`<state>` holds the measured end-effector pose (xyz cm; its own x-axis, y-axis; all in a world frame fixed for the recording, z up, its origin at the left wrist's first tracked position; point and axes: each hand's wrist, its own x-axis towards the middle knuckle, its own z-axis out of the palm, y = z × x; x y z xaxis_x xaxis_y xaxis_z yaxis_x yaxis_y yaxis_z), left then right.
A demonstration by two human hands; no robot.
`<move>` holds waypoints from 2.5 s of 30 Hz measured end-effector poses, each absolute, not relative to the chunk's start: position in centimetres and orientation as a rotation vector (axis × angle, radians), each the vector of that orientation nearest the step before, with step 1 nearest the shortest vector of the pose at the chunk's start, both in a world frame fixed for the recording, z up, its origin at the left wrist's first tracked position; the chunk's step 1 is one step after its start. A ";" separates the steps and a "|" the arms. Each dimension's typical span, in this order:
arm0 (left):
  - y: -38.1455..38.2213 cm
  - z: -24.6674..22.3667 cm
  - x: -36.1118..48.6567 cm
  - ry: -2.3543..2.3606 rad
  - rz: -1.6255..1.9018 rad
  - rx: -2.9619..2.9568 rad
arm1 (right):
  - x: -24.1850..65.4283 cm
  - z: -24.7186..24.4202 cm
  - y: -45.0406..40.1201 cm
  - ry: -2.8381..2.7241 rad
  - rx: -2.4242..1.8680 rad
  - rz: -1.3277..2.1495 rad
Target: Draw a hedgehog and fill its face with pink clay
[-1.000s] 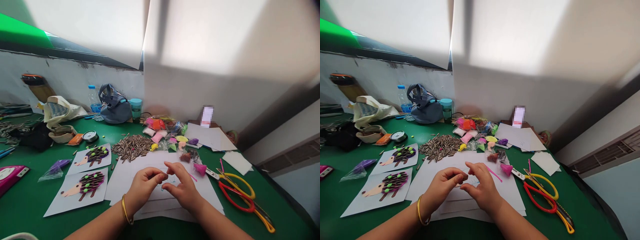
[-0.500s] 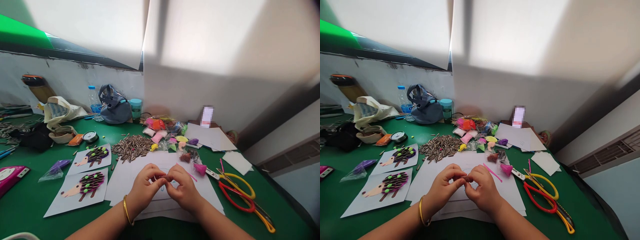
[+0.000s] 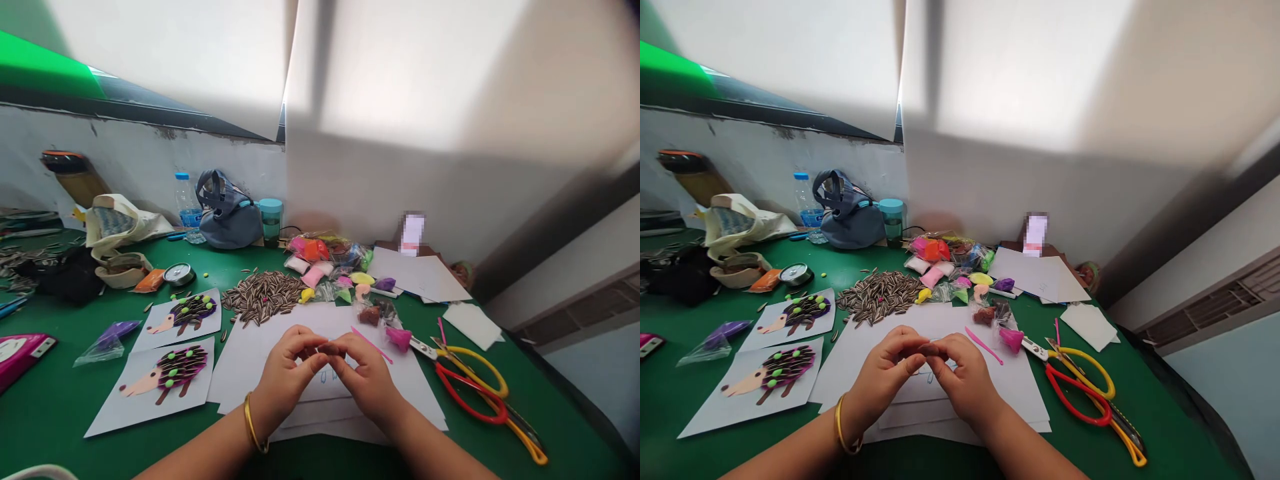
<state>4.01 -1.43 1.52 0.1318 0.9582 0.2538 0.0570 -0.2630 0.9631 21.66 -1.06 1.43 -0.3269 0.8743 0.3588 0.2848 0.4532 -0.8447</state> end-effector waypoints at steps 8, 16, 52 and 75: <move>-1.7 1.6 4.1 1.090 1.193 1.747 | 21.4 1.6 -1.1 -2.002 -0.995 0.533; -1.3 1.6 3.9 1.031 1.270 1.558 | 21.5 1.5 -1.0 -1.898 -1.015 0.842; -1.2 1.4 3.8 1.189 1.180 1.563 | 22.1 1.2 -0.6 -1.935 -1.010 0.905; -1.2 1.3 3.9 1.113 1.173 1.590 | 21.5 1.3 -0.8 -1.951 -1.101 0.777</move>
